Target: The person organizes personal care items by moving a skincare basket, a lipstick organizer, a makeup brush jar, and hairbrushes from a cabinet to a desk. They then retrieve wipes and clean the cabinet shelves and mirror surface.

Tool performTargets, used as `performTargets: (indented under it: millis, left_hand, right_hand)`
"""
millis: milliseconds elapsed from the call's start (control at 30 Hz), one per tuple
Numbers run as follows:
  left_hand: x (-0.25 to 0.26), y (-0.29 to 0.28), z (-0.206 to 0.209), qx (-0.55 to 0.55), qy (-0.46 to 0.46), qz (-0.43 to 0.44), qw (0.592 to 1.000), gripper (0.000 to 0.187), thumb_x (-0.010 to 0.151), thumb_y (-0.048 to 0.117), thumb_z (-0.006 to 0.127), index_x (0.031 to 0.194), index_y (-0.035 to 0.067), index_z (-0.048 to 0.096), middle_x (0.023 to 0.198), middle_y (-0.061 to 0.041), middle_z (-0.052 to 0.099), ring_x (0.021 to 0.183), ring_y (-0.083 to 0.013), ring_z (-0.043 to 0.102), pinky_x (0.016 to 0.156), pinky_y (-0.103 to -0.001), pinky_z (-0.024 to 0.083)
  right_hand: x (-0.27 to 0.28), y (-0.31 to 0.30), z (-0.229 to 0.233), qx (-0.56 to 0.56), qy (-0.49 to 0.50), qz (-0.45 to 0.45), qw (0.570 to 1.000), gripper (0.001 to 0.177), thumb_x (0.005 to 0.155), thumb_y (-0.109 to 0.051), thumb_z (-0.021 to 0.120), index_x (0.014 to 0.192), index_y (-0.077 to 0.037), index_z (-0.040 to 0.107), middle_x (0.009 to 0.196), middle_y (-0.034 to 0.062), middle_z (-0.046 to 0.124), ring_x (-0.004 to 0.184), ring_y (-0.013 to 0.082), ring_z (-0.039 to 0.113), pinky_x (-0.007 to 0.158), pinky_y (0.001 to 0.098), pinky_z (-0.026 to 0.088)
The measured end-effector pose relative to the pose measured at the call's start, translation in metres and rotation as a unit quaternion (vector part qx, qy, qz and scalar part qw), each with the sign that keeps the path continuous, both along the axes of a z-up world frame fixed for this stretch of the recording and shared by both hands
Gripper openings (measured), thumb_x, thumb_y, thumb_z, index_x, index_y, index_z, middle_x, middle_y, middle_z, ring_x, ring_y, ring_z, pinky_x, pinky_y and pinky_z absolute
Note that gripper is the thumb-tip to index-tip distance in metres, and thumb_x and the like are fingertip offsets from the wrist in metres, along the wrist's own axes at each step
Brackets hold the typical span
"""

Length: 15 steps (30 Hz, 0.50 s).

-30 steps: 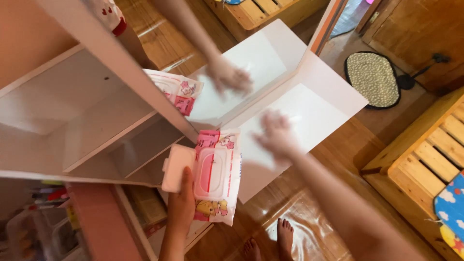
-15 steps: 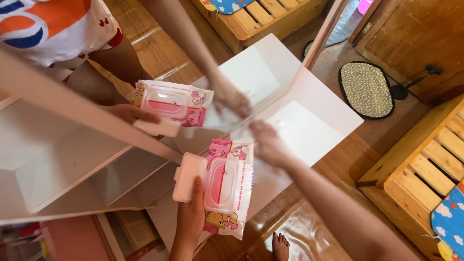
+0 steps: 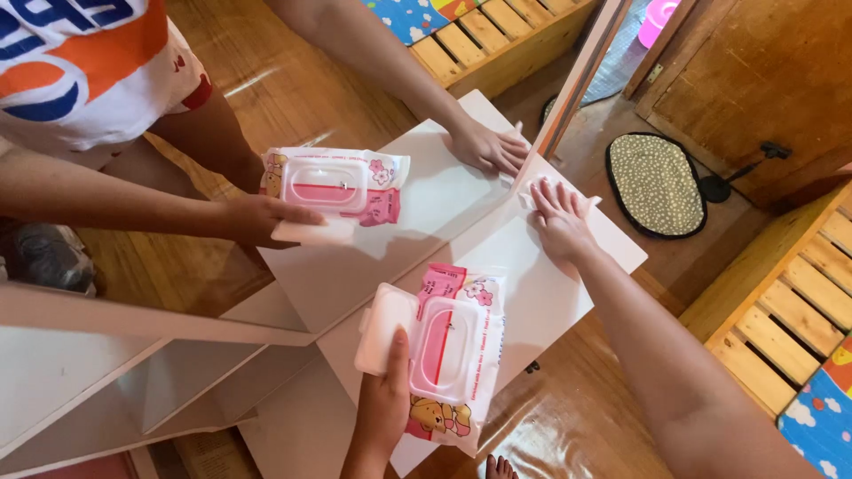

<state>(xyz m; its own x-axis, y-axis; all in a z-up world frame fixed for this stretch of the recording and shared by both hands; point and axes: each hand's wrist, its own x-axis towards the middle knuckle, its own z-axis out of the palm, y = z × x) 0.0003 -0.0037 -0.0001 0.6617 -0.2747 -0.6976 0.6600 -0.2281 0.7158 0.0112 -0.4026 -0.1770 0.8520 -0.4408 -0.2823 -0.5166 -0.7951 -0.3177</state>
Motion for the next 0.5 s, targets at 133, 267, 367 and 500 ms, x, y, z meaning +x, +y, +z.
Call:
performTargets:
  millis: [133,267,367,500]
  left_hand:
    - [0.002,-0.014,-0.013,0.008,-0.013,-0.007,1.0,0.054,0.093,0.046,0.047,0.127,0.011,0.069,0.107,-0.009,0.08,0.099,-0.0209,0.076,0.08,-0.032,0.06]
    - [0.006,-0.025,-0.017,-0.017,-0.025,-0.006,1.0,0.056,0.092,0.044,0.048,0.136,0.014,0.066,0.124,-0.004,0.079,0.115,-0.0166,0.074,0.096,-0.029,0.058]
    - [0.009,-0.031,-0.032,-0.017,-0.025,0.01,0.999,0.053,0.092,0.043,0.05,0.131,0.011,0.067,0.119,-0.007,0.08,0.112,-0.0175,0.074,0.095,-0.029,0.058]
    - [0.012,-0.041,-0.04,-0.009,-0.02,0.013,1.0,0.054,0.093,0.043,0.049,0.133,0.012,0.066,0.12,-0.006,0.079,0.114,-0.0171,0.074,0.097,-0.029,0.057]
  right_hand:
    - [0.029,-0.052,-0.071,-0.055,-0.13,0.1,0.985,0.054,0.102,-0.031,0.037,0.156,-0.027,0.034,0.168,-0.0003,0.022,0.157,0.0339,0.012,0.124,0.0495,0.006]
    - [0.063,-0.063,-0.053,-0.05,-0.123,0.211,0.968,0.018,0.097,-0.026,0.047,0.101,-0.02,0.064,0.124,-0.0002,0.062,0.139,0.0248,0.034,0.121,0.0526,0.011]
    - [0.222,-0.122,-0.165,-0.086,-0.031,0.562,0.822,0.028,0.092,-0.038,0.048,0.11,-0.02,0.061,0.127,-0.0028,0.057,0.139,0.0225,0.036,0.119,0.0511,0.017]
    - [0.227,-0.132,-0.192,-0.117,0.146,0.964,0.191,0.06,0.083,-0.061,0.05,0.127,-0.02,0.056,0.133,-0.0079,0.048,0.137,0.0178,0.039,0.113,0.048,0.028]
